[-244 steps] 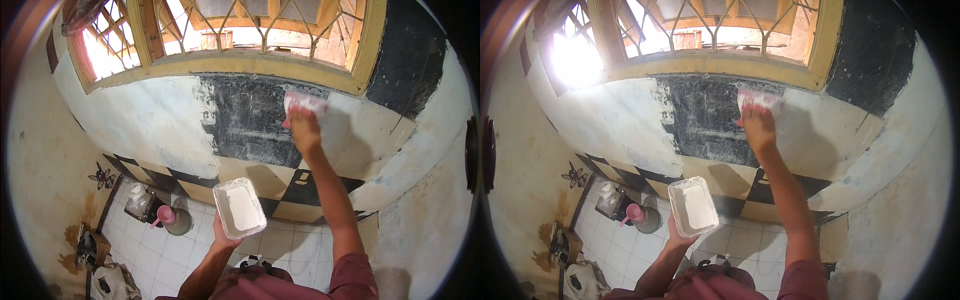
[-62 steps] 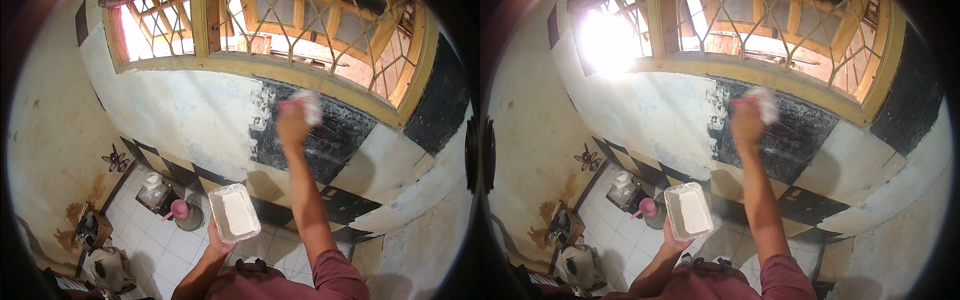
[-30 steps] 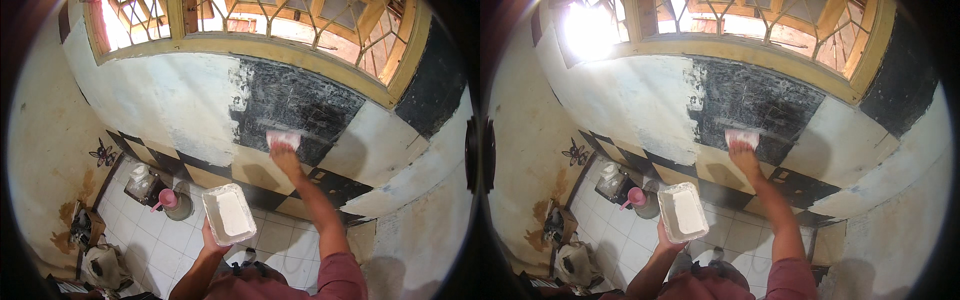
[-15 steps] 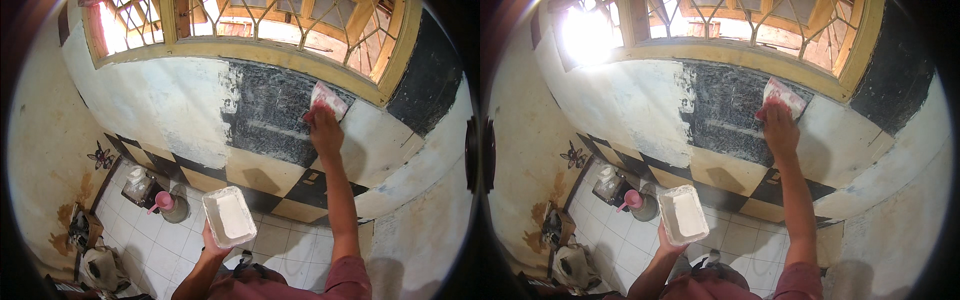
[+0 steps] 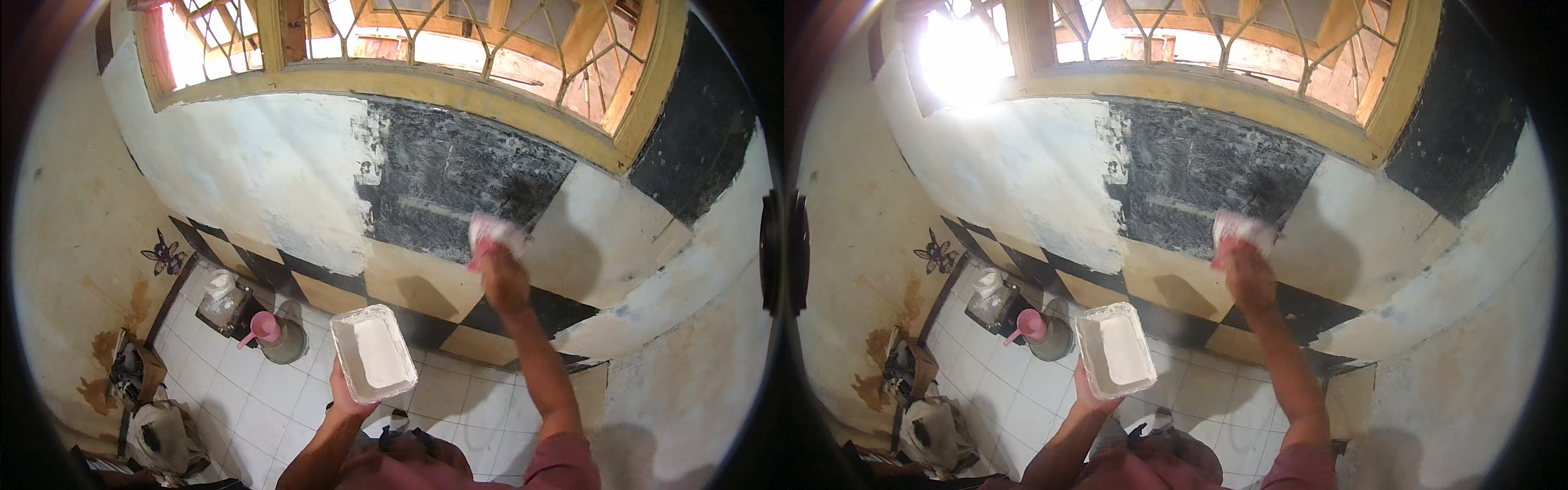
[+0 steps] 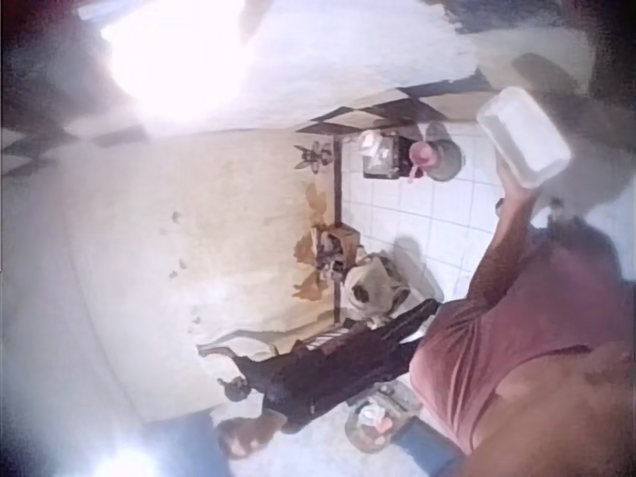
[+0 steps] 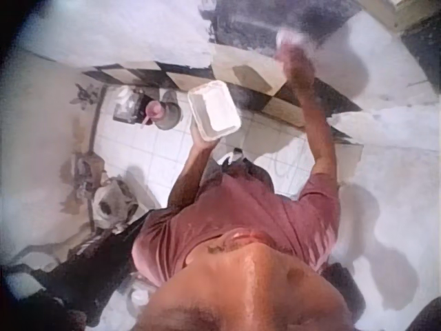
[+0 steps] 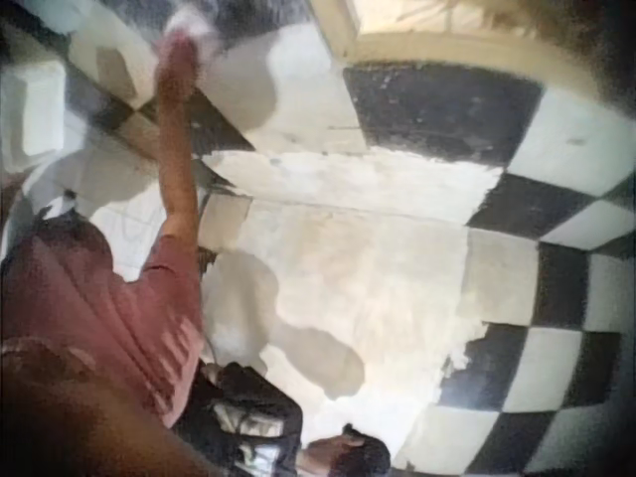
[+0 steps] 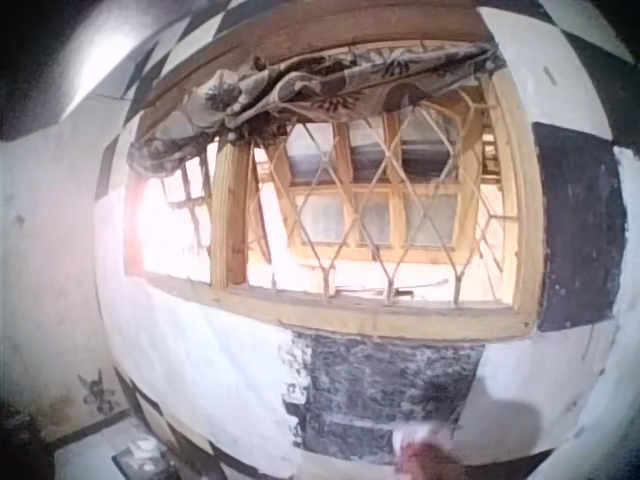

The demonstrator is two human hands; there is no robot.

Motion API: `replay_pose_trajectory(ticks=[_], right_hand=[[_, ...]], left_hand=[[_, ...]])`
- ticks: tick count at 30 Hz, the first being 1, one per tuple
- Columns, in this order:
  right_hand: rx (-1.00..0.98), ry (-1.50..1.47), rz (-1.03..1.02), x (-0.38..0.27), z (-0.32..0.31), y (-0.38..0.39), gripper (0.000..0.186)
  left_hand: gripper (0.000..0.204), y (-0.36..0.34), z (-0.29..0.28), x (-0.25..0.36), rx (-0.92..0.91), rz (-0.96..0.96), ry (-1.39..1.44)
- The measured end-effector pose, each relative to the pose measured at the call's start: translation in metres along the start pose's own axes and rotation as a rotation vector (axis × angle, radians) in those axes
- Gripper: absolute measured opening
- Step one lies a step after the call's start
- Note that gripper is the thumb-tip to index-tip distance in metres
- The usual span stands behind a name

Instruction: The person applies a white putty substance to a checkered wall section using a spatula. They scoop the material from a small plastic container and spread it repeatedly across the surface to fill gaps and smooth the area.

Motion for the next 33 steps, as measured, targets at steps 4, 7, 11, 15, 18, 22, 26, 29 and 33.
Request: replay_pose_trajectory(ticks=[4,7,11,15,18,22,26,29,33], right_hand=[[0.104,0.114,0.116,0.047,-0.041,-0.059,0.036],[0.133,0.171,-0.050,0.074,0.020,-0.013,0.037],[-0.199,0.180,-0.082,0.033,0.107,0.095,0.019],[-0.382,0.012,0.129,0.024,0.111,0.126,0.020],[-0.175,-0.087,0.434,0.029,0.078,0.121,0.020],[0.091,-0.183,0.959,0.036,0.062,0.130,0.018],[0.339,-0.064,0.942,0.022,0.119,0.112,0.018],[0.240,-0.342,0.863,-0.051,0.193,0.031,0.023],[0.104,-0.491,0.695,-0.147,0.215,-0.045,0.030]], left_hand=[[0.057,-0.007,0.006,-0.007,-0.038,-0.019,-0.025],[0.059,-0.014,0.018,-0.017,-0.045,-0.036,-0.012],[0.059,-0.015,0.021,-0.020,-0.046,-0.040,0.016],[0.057,-0.018,0.025,-0.016,-0.077,-0.030,-0.035],[0.059,-0.016,0.014,-0.013,-0.042,-0.025,-0.067],[0.062,-0.009,0.004,-0.003,-0.003,-0.010,-0.054],[0.065,-0.001,0.018,0.000,0.030,-0.083,0.111],[0.065,0.005,0.007,0.008,0.074,-0.072,0.115],[0.063,0.017,-0.005,0.029,0.104,0.008,0.108]])
Point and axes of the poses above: each hand's wrist, its own y-axis away from the middle knuckle, its own z-axis out of the palm, x = y × z, the point moved 7 cm from there along -y, towards the middle knuckle, and after that the axes turned 2 degrees about z, right-handed, at the moved point
